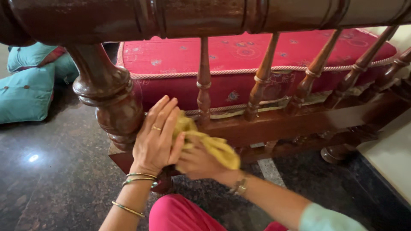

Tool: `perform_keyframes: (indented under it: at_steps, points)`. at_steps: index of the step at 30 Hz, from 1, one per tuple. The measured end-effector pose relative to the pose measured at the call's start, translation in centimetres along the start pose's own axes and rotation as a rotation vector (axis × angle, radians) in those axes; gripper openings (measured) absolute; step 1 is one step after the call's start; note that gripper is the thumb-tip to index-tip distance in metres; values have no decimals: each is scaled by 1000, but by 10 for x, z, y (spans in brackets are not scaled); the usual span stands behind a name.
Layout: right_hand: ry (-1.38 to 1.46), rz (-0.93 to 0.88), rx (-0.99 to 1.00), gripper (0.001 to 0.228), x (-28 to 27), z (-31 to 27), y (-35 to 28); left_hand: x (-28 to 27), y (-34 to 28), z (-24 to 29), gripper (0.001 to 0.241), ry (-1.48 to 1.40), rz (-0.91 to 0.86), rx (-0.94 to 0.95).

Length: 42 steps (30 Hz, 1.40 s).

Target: The person wipes the wooden bed frame with a yellow cloth. They clean the top rail, vertical spindles, and lower frame sections of the bed.

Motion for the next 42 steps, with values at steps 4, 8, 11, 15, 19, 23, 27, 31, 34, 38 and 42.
perform_keyframes:
  at_steps: [4, 8, 11, 15, 19, 23, 27, 31, 34, 38, 42]
  points:
    - [-6, -81, -139, 47, -15, 20, -6, 0, -2, -3, 47, 94, -8, -28]
    - [-170, -85, -136, 34, -46, 98, -116, 6, -4, -2, 48, 157, -11, -29]
    - [-282, -306, 47, 36, -70, 160, -225, 11, -4, 2, 47, 167, 3, -18]
    - [-410, -594, 369, 36, -101, 209, -334, 16, 0, 17, 42, 198, 34, 4]
    - [-515, -425, 725, 48, -130, 224, -359, 46, 27, 59, 36, 20, -46, 190]
    - [-132, 286, 1237, 89, -140, 220, -351, 93, 76, 134, 32, 16, 73, 411]
    - [-127, 178, 1261, 93, -128, 232, -327, 158, 150, 207, 38, -41, 15, 521]
    - [-6, 103, 1237, 98, -136, 268, -356, 220, 200, 247, 55, 94, -85, 505]
    - [-26, 177, 1347, 94, -150, 301, -399, 253, 211, 258, 69, 234, -152, 472]
    - [-76, 341, 1406, 88, -139, 308, -436, 277, 210, 261, 71, 360, -166, 434]
    - [142, 361, 1613, 84, -105, 271, -449, 283, 212, 261, 67, 401, -180, 437]
Point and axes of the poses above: each hand's wrist, its own y-axis towards the middle knuckle, its own x-axis out of the palm, z = x × y, the point moved 5 cm from there along y, towards the middle knuckle, and after that the axes turned 8 degrees about -z, right-handed, at the moved point
